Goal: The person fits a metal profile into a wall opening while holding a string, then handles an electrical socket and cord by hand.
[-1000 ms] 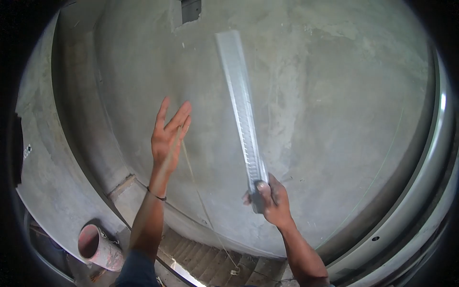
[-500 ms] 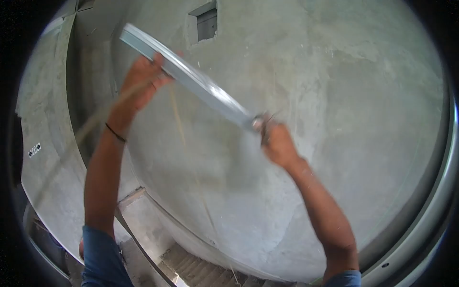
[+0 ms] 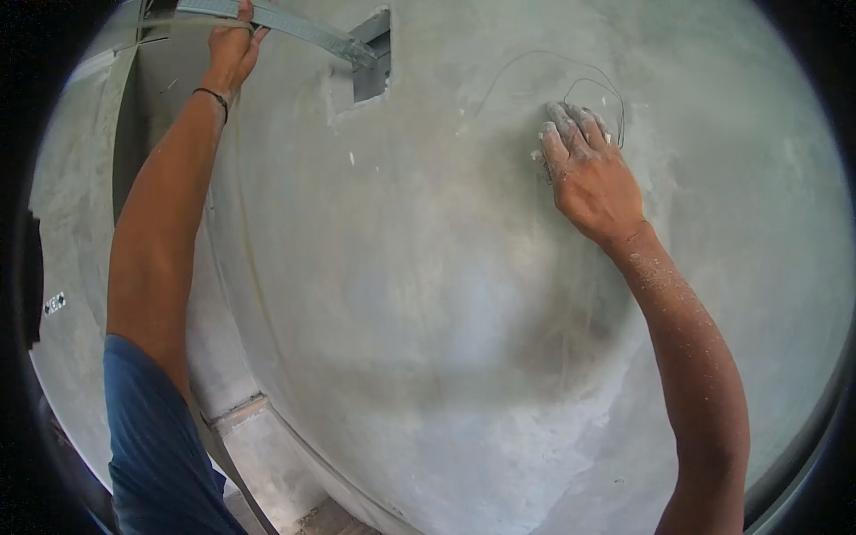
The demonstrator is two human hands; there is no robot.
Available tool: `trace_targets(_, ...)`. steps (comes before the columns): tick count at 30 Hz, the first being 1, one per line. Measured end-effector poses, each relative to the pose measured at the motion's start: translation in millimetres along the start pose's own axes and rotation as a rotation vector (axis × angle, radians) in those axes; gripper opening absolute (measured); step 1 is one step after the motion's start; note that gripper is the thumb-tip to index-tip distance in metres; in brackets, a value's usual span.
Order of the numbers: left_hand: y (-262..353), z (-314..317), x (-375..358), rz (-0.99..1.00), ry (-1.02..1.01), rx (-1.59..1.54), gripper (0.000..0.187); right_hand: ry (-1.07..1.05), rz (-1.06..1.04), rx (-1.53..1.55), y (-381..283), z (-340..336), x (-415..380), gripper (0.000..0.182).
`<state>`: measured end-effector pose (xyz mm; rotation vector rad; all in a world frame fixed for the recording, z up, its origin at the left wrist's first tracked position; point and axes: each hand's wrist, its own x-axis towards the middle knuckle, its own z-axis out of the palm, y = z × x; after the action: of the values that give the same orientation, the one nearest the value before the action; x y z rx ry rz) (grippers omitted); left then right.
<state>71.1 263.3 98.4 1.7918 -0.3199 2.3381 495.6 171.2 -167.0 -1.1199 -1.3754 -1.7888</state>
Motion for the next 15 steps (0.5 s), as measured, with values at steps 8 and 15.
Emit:
trace_targets(8, -44.4, -3.8, 38.7, -0.238, -0.038, -0.133, 0.052, -0.028, -0.035, -0.102, -4.2, -0.9, 1.1, 0.034)
trace_targets(15, -77.4, -0.7, 40.0, -0.065, 0.461, -0.242, 0.063, 0.001, -0.032, -0.096, -5.4, -1.8, 3.3, 0.032)
